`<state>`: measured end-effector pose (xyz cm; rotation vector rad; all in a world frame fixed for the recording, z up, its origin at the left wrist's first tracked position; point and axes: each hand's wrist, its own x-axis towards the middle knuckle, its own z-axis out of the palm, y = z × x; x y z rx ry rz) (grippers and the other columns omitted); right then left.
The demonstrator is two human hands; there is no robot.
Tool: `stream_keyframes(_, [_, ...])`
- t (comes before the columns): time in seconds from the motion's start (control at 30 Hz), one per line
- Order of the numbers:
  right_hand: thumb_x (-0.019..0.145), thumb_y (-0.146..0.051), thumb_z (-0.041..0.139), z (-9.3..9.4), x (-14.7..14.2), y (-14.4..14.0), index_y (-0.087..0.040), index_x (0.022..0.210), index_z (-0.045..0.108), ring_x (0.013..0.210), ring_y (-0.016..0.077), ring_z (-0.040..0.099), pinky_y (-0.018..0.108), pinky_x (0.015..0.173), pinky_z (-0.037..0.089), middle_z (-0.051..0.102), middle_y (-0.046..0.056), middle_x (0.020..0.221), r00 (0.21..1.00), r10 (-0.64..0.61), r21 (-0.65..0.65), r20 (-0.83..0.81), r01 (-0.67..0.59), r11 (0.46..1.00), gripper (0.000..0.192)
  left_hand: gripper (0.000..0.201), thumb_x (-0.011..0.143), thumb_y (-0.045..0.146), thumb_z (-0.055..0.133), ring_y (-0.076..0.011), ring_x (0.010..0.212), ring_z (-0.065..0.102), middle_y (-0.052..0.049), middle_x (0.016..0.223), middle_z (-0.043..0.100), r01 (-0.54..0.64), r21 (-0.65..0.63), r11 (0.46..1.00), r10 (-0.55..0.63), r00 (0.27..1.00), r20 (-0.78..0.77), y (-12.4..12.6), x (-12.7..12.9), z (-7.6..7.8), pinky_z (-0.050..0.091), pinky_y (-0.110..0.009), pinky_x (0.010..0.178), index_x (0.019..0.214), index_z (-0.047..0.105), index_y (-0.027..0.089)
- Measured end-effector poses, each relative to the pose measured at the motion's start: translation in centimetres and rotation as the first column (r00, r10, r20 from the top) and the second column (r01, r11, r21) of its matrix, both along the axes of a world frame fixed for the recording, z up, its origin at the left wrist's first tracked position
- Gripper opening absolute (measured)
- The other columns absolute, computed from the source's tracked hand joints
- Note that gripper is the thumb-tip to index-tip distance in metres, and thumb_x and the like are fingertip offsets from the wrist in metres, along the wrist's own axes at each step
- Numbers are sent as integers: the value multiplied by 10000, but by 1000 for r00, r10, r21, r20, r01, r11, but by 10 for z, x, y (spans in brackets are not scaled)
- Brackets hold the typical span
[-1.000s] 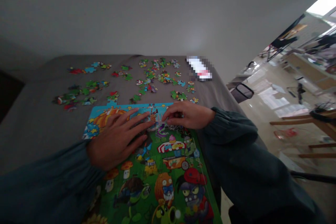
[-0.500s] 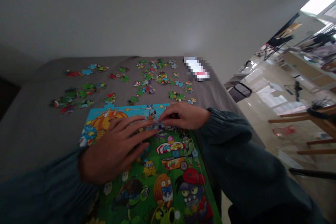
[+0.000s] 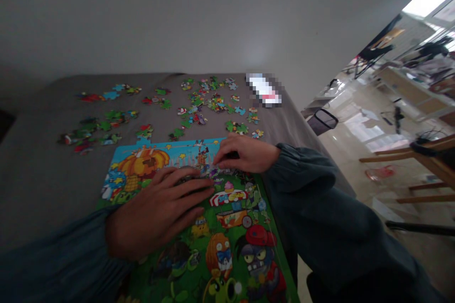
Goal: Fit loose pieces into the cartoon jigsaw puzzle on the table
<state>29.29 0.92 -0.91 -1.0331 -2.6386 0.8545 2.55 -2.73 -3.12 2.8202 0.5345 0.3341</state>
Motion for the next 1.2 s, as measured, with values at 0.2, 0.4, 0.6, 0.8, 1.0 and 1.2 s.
stream_keyframes(0.2, [928,-216,650,0,-2,0,-150,984,767,827,154,641,317,829,480,766,62,928,999,-34,-33,-26,33,999,145,370,1017,386,480,-244,1275,516,51,1366,645,-1,1,1000,1,1000,2,0,0,0,385,-417,1058,1374,571,355])
stream_keyframes(0.4, [924,-183,652,2,-2,-1,-133,997,768,832,141,649,282,796,485,775,56,931,992,-58,-135,-114,43,990,146,365,1022,383,467,-254,1262,522,57,1371,641,-4,18,1000,4,1000,-7,0,1,1,380,-429,1041,1370,572,351])
stream_keyframes(0.6, [909,-184,675,0,-3,-2,-134,990,768,821,139,640,270,764,468,765,42,899,995,-75,-195,-69,61,979,132,275,1014,328,480,-241,1205,547,66,1262,702,29,96,995,-33,999,32,3,-2,5,360,-421,1011,1217,666,338])
stream_keyframes(0.8, [905,-179,691,-5,-3,1,-161,977,774,912,159,616,339,931,408,741,48,936,999,23,-69,-46,-26,997,112,258,1010,284,492,-234,1208,527,63,1260,699,55,125,991,-61,997,44,5,-2,7,338,-408,1003,1200,666,302])
stream_keyframes(1.0, [888,-222,719,-5,-3,-1,-209,990,774,1003,200,545,382,969,349,664,58,979,1000,8,-1,14,-8,1000,117,244,995,289,520,-228,1186,546,58,1232,711,51,117,992,-59,996,72,5,-2,6,367,-395,985,1175,683,307])
stream_keyframes(1.2, [868,-292,745,-8,-2,0,-184,978,732,1068,228,495,410,1006,306,578,77,1058,997,-44,-3,63,44,999,155,265,994,286,518,-226,1170,560,43,1216,719,40,107,993,-50,995,90,6,-1,5,392,-397,976,1203,680,304])
